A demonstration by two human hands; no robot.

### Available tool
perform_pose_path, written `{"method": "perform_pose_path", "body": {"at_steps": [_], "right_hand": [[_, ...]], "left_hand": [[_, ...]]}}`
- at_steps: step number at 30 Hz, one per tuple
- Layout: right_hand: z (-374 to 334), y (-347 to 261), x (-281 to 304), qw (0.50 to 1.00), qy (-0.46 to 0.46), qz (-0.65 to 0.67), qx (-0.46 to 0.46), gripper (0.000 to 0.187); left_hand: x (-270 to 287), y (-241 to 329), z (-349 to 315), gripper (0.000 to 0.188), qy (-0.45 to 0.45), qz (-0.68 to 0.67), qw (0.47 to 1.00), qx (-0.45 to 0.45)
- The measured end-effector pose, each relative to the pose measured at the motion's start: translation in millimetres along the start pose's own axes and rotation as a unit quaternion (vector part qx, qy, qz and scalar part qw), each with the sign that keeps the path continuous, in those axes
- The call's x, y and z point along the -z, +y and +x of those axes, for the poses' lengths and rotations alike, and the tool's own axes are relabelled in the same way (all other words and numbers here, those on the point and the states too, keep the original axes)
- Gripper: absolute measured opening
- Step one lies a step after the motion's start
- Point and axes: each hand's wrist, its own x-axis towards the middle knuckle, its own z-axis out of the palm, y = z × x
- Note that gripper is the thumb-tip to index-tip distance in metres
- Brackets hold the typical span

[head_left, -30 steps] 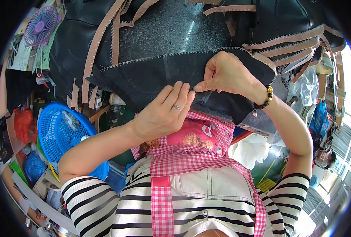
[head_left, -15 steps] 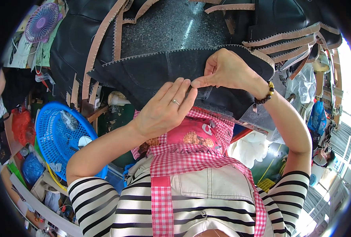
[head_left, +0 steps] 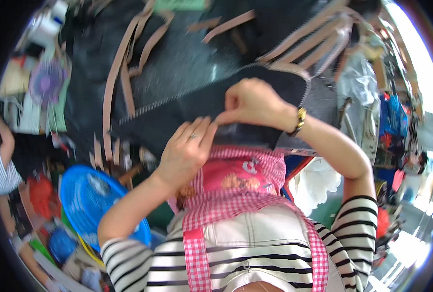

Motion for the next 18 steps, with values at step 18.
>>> {"method": "perform_pose_path", "body": {"at_steps": [18], "right_hand": [[-100, 198, 53, 0.887, 0.424, -0.109, -0.148, 0.022]], "left_hand": [[173, -26, 338, 0.036, 0.05, -0.563, 0.819, 0.096]]}}
